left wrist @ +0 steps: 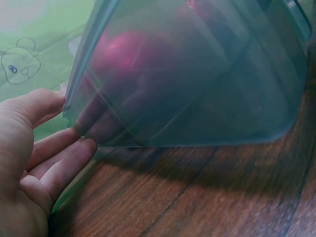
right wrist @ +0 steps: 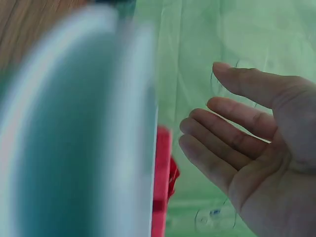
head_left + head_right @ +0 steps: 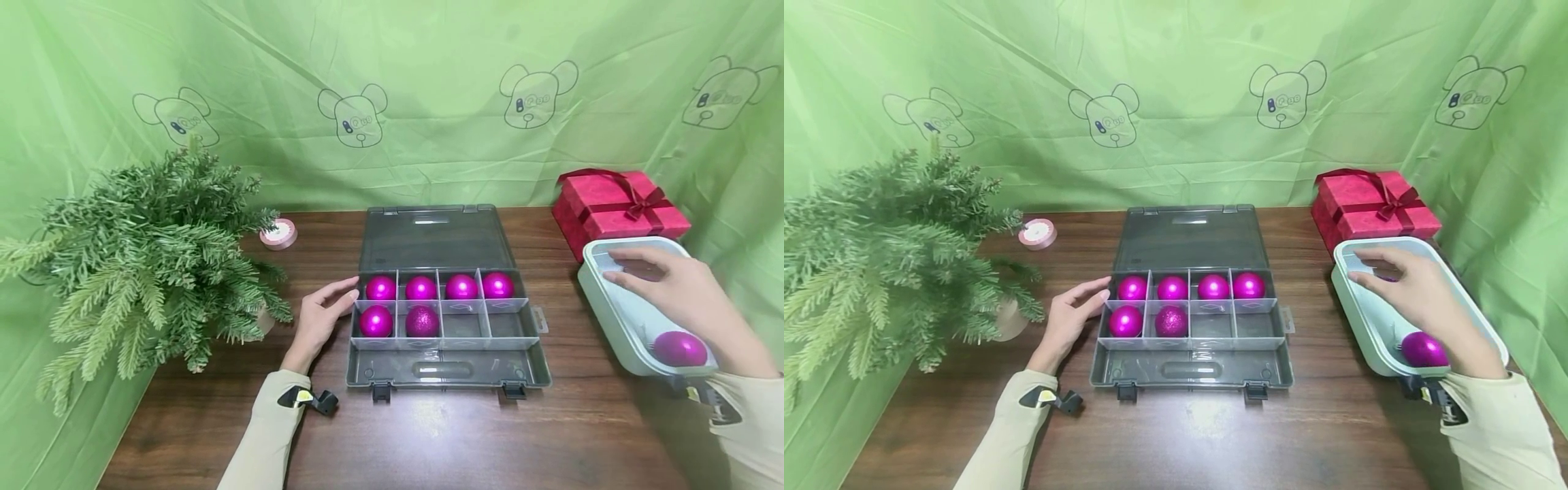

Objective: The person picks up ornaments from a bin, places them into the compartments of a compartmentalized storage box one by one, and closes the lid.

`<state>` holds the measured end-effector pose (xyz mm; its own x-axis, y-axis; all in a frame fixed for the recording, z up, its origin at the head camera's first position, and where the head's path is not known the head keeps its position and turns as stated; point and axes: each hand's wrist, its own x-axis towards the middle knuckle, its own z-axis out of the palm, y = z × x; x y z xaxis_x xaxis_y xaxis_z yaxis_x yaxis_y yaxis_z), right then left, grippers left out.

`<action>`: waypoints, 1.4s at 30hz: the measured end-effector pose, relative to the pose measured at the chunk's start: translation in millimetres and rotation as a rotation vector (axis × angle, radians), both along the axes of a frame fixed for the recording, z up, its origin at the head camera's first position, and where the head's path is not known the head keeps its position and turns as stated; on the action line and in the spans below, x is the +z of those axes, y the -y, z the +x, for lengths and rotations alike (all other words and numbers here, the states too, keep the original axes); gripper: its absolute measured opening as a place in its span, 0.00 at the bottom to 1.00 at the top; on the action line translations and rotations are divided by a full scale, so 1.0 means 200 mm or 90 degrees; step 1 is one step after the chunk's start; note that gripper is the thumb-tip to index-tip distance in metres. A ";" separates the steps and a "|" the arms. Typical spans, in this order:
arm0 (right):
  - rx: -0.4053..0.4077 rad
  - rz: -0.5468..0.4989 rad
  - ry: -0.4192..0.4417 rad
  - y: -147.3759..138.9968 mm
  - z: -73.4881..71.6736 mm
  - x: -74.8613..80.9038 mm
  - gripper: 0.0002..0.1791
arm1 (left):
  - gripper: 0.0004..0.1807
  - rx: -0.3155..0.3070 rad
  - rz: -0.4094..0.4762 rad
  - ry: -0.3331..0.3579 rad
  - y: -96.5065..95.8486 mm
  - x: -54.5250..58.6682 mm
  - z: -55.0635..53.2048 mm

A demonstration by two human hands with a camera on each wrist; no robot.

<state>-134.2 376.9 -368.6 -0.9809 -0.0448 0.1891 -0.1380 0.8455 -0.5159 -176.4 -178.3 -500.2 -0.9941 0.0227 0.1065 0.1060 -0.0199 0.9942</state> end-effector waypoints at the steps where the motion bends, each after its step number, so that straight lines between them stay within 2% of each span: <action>1: -0.019 0.005 0.014 -0.03 0.01 -0.01 0.26 | 0.17 0.000 -0.001 0.001 0.00 0.00 0.00; 4: -0.064 0.012 0.020 -0.10 0.01 -0.03 0.26 | 0.18 0.000 -0.004 0.001 0.00 0.00 0.00; 8: -0.093 0.005 0.005 -0.17 0.01 -0.05 0.26 | 0.18 0.001 -0.003 0.000 0.00 0.00 0.00; 18: -0.097 0.024 0.019 -0.23 0.00 -0.09 0.27 | 0.18 0.002 0.002 0.004 0.00 0.00 0.00; 28: -0.089 0.033 0.004 -0.30 -0.02 -0.18 0.28 | 0.18 0.003 -0.003 0.003 0.00 -0.01 0.01; 35: -0.116 0.035 -0.004 -0.31 -0.01 -0.21 0.29 | 0.17 0.003 -0.006 -0.001 0.00 -0.01 0.01; 42: -0.108 0.048 0.021 -0.32 -0.02 -0.23 0.30 | 0.17 -0.001 0.001 -0.008 0.00 -0.01 0.01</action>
<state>-139.0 440.8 -415.0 -0.9813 0.1097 0.1584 0.0266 0.8913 -0.4527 -175.2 -178.8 -503.0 -0.9926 0.0233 0.1193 0.1188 -0.0219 0.9927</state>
